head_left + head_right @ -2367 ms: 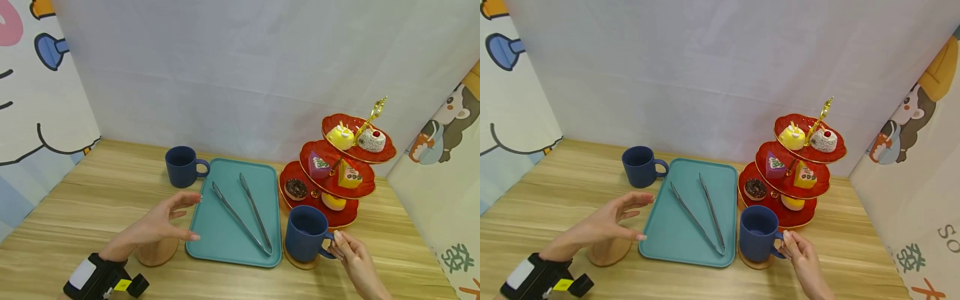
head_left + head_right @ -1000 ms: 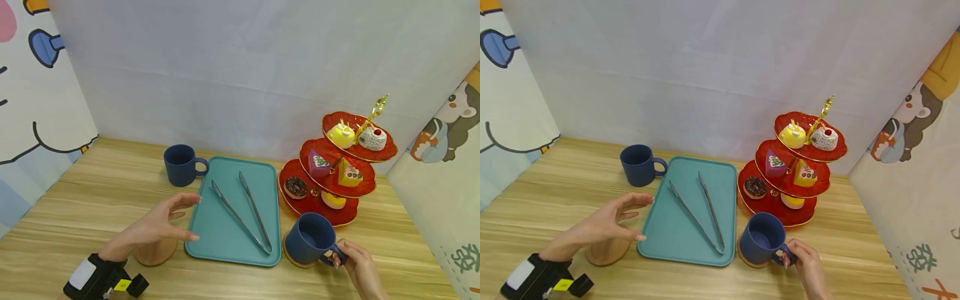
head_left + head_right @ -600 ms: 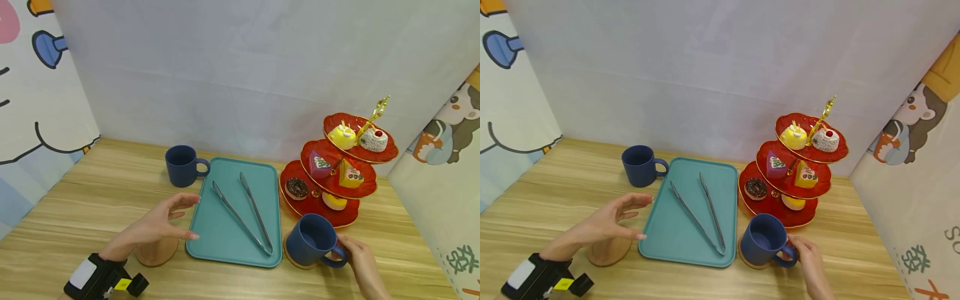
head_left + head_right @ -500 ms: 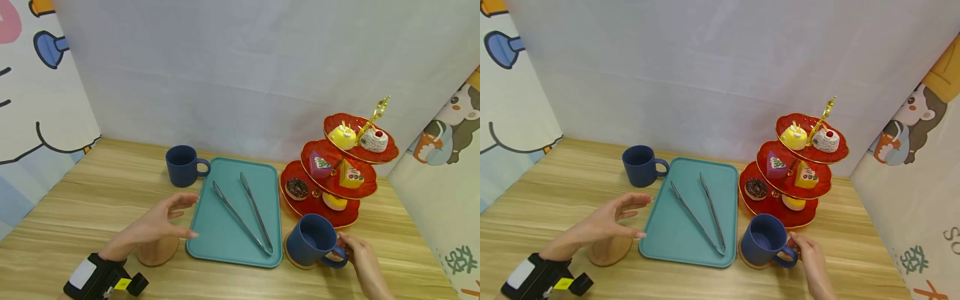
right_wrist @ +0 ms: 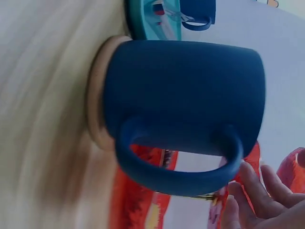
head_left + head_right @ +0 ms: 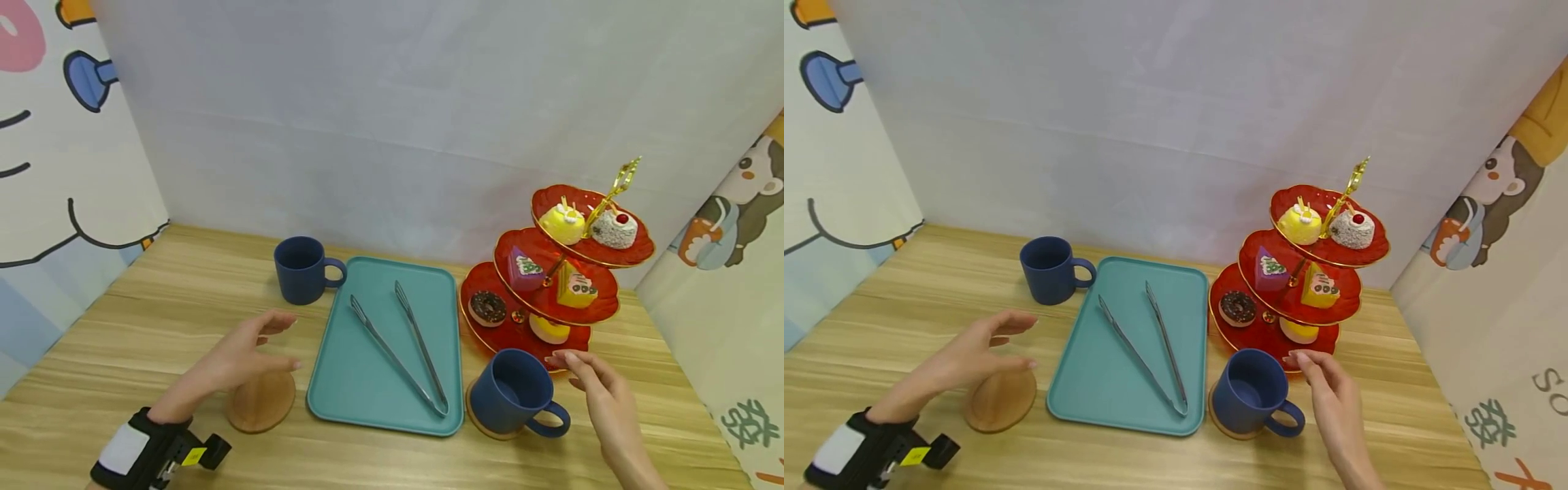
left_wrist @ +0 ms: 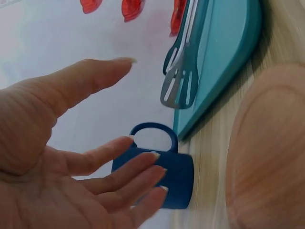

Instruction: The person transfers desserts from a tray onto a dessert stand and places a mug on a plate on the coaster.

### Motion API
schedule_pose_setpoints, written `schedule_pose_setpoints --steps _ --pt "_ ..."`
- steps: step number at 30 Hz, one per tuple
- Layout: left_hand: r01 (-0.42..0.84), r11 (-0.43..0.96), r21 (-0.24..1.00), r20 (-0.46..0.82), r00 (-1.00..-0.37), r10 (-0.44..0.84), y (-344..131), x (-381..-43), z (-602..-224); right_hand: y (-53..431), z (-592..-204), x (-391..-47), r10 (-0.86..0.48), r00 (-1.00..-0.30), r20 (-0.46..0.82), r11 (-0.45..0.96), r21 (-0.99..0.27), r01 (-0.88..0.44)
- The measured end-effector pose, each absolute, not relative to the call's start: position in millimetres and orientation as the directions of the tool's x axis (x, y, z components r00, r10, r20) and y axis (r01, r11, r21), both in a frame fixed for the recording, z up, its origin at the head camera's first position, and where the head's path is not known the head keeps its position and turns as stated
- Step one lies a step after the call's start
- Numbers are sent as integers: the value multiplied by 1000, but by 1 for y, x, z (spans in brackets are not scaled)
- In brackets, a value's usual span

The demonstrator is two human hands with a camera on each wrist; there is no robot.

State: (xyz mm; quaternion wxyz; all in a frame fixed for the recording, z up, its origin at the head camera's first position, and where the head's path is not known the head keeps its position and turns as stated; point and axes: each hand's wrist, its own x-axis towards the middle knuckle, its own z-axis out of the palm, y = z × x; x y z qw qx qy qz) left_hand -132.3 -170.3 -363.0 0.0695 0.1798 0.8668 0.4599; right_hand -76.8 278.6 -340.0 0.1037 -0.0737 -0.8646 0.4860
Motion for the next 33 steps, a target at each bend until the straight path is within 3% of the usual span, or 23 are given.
schedule_pose_setpoints --steps 8,15,25,33 --pt "326 671 666 -5 -898 441 -179 -124 -371 255 -322 -76 132 -957 260 593 -794 -134" --pt "259 782 567 -114 -916 386 -181 -118 -376 224 -309 -80 74 -908 413 645 -714 -272" --pt "247 859 449 -126 -934 334 -179 -115 -384 188 -304 -91 -78 -870 488 600 -673 -432" --pt "253 874 415 -123 -936 329 -178 -115 -385 172 -311 -99 -132 -886 444 594 -680 -430"
